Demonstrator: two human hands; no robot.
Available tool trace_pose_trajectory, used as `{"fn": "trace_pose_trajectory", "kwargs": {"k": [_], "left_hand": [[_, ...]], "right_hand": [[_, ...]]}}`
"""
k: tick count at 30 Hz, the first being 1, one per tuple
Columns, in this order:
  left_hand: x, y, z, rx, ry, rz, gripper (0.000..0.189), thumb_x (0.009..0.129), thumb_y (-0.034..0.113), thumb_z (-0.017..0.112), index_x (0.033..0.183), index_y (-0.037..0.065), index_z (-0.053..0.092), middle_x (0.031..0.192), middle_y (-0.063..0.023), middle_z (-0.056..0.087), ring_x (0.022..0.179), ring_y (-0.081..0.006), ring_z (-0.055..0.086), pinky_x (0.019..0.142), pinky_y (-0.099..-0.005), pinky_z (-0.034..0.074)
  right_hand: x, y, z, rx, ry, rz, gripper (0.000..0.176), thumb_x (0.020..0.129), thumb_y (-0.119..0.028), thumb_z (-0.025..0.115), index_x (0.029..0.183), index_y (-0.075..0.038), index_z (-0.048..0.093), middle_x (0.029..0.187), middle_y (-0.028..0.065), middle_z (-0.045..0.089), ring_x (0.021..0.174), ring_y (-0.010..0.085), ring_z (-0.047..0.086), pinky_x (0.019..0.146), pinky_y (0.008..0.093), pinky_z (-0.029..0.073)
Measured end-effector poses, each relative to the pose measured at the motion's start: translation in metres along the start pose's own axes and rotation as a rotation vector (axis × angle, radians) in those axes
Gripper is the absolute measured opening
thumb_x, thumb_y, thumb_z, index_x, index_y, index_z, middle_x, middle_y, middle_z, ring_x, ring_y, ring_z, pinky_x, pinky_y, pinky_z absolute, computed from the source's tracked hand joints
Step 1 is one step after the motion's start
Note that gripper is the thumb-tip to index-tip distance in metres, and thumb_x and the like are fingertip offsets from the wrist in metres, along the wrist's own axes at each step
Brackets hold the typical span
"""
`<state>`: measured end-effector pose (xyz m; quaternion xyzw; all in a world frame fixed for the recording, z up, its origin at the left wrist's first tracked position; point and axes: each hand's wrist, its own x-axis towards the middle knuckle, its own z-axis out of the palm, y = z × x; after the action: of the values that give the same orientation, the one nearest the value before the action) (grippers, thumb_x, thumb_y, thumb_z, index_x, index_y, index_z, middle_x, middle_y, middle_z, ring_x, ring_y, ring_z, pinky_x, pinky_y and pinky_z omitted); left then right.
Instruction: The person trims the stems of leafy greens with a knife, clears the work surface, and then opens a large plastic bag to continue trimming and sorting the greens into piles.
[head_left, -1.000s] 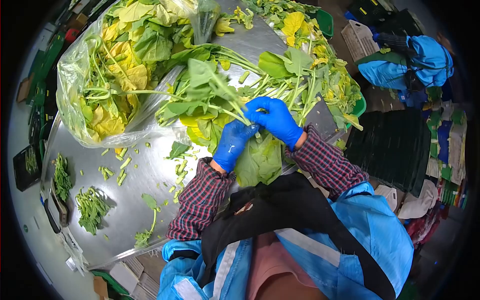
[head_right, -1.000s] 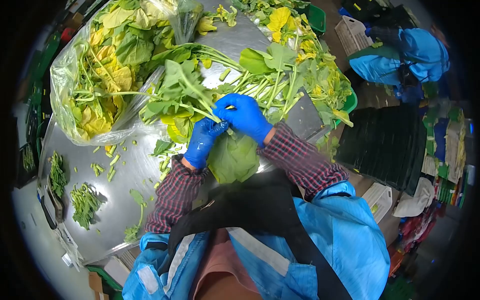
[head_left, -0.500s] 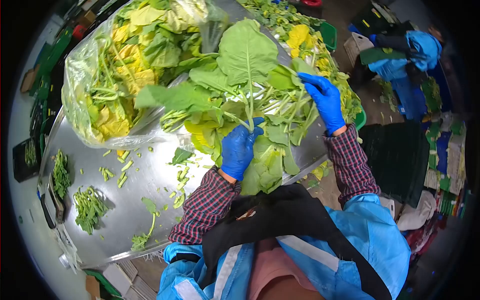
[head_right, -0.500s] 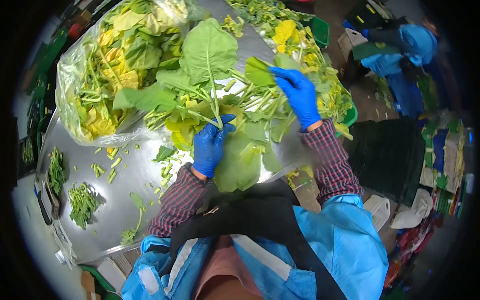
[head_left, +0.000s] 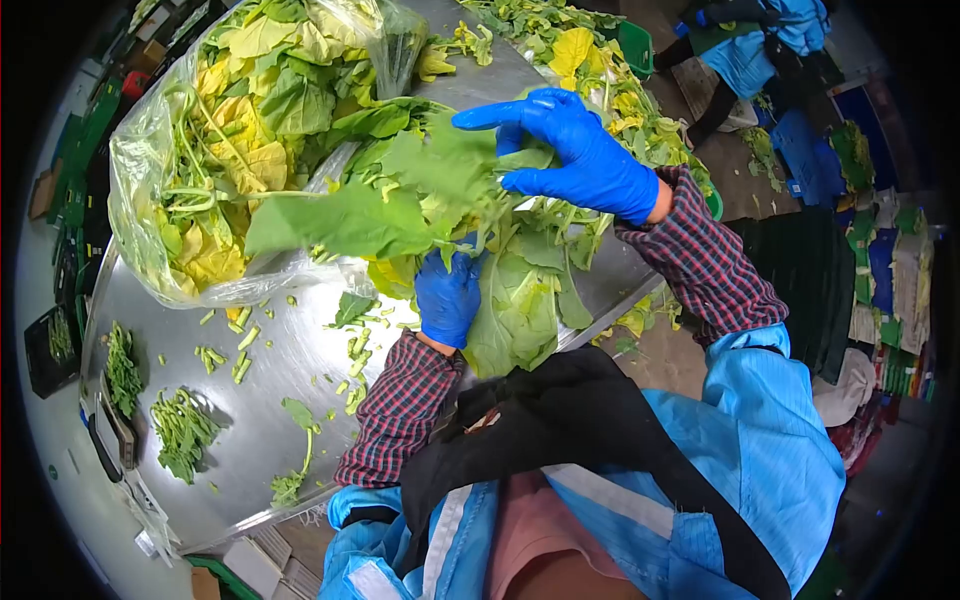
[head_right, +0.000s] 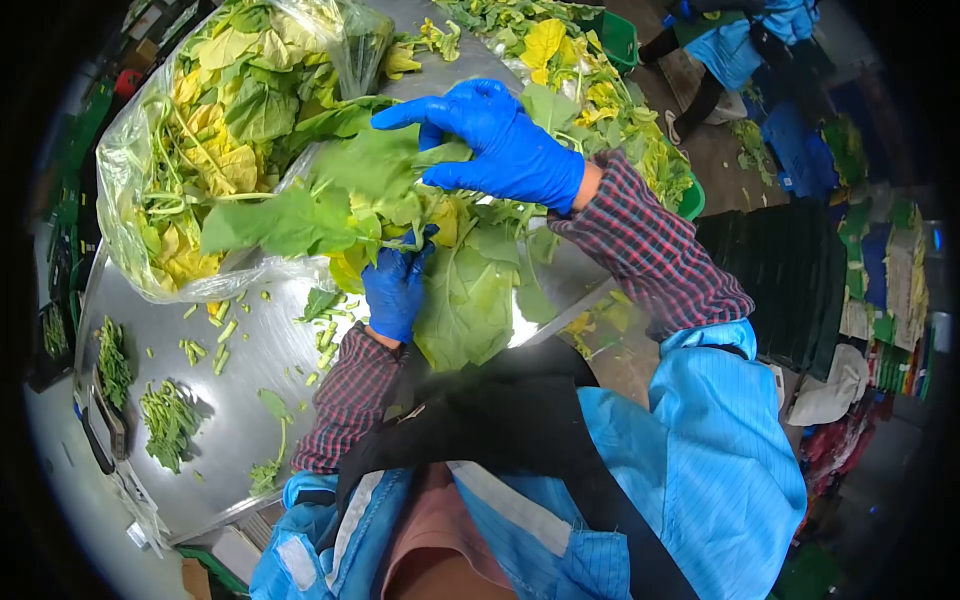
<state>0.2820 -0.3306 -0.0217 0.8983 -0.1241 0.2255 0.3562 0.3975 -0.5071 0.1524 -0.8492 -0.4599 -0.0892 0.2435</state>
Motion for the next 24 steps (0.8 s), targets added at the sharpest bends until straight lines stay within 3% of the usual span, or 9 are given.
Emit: {"fn": "trace_pose_trajectory", "kwargs": {"k": [1,3,4,6,8,10,15,17,24], "left_hand": [[-0.001,-0.001,0.000,0.015,-0.019,-0.090,0.030,0.077,0.006,0.063,0.105,0.015,0.064,0.085,-0.0077,0.063,0.078,-0.0274,0.059,0.064,-0.0365,0.047],[0.003,-0.009,0.000,-0.009,0.009,-0.017,0.027,0.075,0.008,0.062,0.102,0.012,0.062,0.085,-0.0099,0.060,0.080,-0.0299,0.057,0.065,-0.0385,0.046],[0.006,-0.010,-0.002,-0.027,0.047,0.061,0.026,0.073,0.011,0.062,0.099,0.010,0.059,0.086,-0.0121,0.058,0.082,-0.0324,0.055,0.066,-0.0405,0.045],[0.000,-0.016,-0.001,-0.029,0.040,0.048,0.036,0.080,0.006,0.058,0.116,0.014,0.057,0.097,-0.0084,0.062,0.085,-0.0294,0.060,0.071,-0.0372,0.047],[-0.012,-0.031,0.009,-0.032,-0.031,0.110,0.036,0.084,0.013,0.054,0.120,0.012,0.054,0.105,-0.0074,0.060,0.095,-0.0254,0.057,0.078,-0.0375,0.045],[-0.009,-0.030,0.012,-0.407,-0.175,-0.020,0.040,0.087,0.023,0.049,0.126,0.014,0.048,0.112,-0.0062,0.056,0.100,-0.0228,0.053,0.084,-0.0368,0.042],[0.007,-0.015,-0.008,-0.165,-0.210,0.018,0.040,0.088,0.025,0.048,0.126,0.014,0.048,0.112,-0.0063,0.055,0.101,-0.0227,0.053,0.084,-0.0364,0.042],[0.010,-0.012,-0.012,-0.128,-0.254,0.026,0.041,0.088,0.025,0.048,0.127,0.014,0.048,0.113,-0.0064,0.055,0.101,-0.0227,0.052,0.084,-0.0362,0.042],[0.032,0.025,-0.034,0.035,-0.695,-0.070,0.041,0.088,0.027,0.046,0.128,0.014,0.047,0.114,-0.0066,0.054,0.101,-0.0226,0.051,0.085,-0.0357,0.042]], "right_hand": [[-0.001,0.001,0.002,0.270,-0.027,0.042,0.057,0.071,-0.023,0.069,0.125,-0.020,0.050,0.085,-0.0004,0.059,0.081,0.0162,0.054,0.083,0.0314,0.039],[-0.007,-0.001,0.007,0.701,0.016,0.068,0.053,0.074,-0.022,0.069,0.124,-0.013,0.052,0.092,0.0022,0.060,0.076,0.0134,0.053,0.072,0.0269,0.044],[-0.009,-0.001,0.004,0.703,0.013,0.075,0.053,0.074,-0.022,0.069,0.124,-0.013,0.052,0.092,0.0022,0.060,0.076,0.0134,0.053,0.072,0.0269,0.044],[-0.011,-0.004,-0.007,0.791,-0.335,0.288,0.044,0.079,-0.022,0.066,0.120,-0.010,0.055,0.097,0.0038,0.063,0.080,0.0132,0.056,0.079,0.0283,0.044],[-0.012,-0.007,-0.004,0.917,-0.278,0.307,0.037,0.081,-0.019,0.066,0.114,-0.003,0.058,0.093,0.0048,0.063,0.073,0.0075,0.050,0.076,0.0244,0.043],[-0.016,-0.003,0.003,0.723,-0.236,0.277,0.027,0.081,-0.017,0.066,0.103,-0.002,0.063,0.085,0.0048,0.062,0.073,0.0091,0.054,0.069,0.0249,0.044],[-0.014,-0.013,-0.003,0.543,-0.328,0.332,0.016,0.079,-0.018,0.068,0.081,-0.003,0.065,0.070,0.0073,0.061,0.064,0.0134,0.057,0.059,0.0260,0.043],[-0.011,-0.020,-0.007,0.233,-0.408,0.328,0.021,0.073,-0.024,0.071,0.074,-0.005,0.063,0.063,0.0068,0.058,0.059,0.0189,0.057,0.055,0.0282,0.043],[-0.026,-0.013,0.009,-0.131,-0.321,0.128,0.027,0.067,-0.034,0.069,0.076,-0.009,0.065,0.064,0.0076,0.058,0.065,0.0267,0.058,0.059,0.0379,0.044]]}}
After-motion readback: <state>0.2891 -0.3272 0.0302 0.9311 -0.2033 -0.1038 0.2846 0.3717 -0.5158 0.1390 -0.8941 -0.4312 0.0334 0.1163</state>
